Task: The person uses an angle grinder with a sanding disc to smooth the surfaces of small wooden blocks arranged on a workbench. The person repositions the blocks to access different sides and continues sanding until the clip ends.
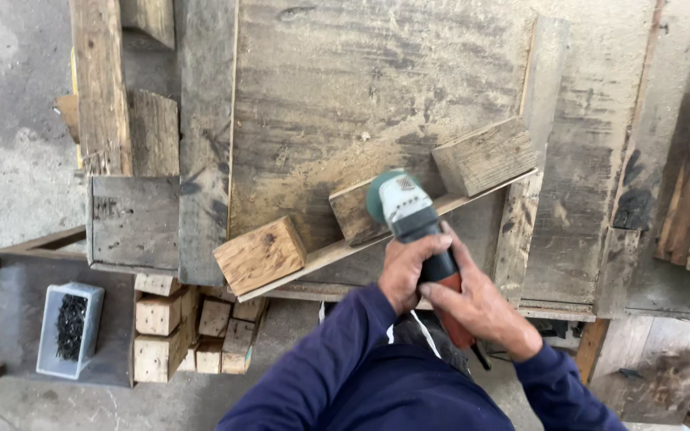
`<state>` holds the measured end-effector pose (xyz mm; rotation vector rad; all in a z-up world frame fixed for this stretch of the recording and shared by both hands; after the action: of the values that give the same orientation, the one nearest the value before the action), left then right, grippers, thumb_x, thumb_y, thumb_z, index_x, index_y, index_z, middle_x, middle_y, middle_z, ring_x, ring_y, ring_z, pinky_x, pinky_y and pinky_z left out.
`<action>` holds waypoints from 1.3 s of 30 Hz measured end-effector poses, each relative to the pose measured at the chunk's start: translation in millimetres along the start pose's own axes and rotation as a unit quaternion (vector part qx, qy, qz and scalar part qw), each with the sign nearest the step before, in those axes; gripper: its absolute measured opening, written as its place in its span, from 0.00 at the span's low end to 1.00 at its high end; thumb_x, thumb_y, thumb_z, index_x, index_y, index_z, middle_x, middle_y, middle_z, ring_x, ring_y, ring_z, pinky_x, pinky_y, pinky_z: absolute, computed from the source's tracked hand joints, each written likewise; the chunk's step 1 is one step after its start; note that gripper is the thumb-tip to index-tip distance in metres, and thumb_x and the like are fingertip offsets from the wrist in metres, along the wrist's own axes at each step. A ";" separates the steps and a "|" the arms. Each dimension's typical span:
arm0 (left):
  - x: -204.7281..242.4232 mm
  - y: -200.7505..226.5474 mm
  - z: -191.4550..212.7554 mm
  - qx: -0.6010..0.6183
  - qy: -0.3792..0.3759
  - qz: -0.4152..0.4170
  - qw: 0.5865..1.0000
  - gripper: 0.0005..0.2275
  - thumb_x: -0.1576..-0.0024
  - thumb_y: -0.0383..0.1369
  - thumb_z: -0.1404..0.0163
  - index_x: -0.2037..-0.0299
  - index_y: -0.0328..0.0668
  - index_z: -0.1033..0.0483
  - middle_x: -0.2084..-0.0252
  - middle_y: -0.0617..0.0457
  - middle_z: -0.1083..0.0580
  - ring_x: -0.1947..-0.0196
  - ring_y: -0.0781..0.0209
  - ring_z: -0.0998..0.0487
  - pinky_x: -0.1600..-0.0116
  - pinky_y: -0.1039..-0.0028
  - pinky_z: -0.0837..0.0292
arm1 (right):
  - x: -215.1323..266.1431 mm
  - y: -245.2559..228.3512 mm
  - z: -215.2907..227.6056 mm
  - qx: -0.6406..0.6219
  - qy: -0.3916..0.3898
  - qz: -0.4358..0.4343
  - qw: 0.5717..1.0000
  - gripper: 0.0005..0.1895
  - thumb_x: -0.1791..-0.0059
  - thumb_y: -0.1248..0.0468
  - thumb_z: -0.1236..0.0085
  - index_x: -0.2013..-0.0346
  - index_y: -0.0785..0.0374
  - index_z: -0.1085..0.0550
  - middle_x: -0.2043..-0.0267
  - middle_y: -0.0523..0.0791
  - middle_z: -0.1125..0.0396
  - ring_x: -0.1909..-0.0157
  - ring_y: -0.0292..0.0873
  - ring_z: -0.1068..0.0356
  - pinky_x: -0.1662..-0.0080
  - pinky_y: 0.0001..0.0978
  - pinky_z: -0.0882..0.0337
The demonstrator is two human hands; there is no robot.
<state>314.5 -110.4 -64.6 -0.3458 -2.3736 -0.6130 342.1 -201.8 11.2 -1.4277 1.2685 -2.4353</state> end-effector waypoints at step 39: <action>31.1 0.9 15.7 0.027 0.051 -0.017 0.998 0.14 0.50 0.31 0.40 0.56 0.34 0.23 0.64 0.51 0.24 0.67 0.60 0.23 0.59 0.67 0.23 | 8.6 -10.4 -22.2 0.047 -0.042 0.033 0.997 0.54 0.56 0.51 0.41 0.22 0.55 0.61 0.35 0.56 0.37 0.34 0.52 0.34 0.38 0.42 0.33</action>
<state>283.1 -99.0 -54.6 -0.2452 -2.2980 -0.5676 324.1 -184.7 18.8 -1.4242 1.1493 -2.3342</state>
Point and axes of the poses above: each hand's wrist, its own x-axis away from the middle knuckle, its own z-axis out of the back of the hand, y = z × x, the point moved 8 cm from there along -x, towards the middle knuckle
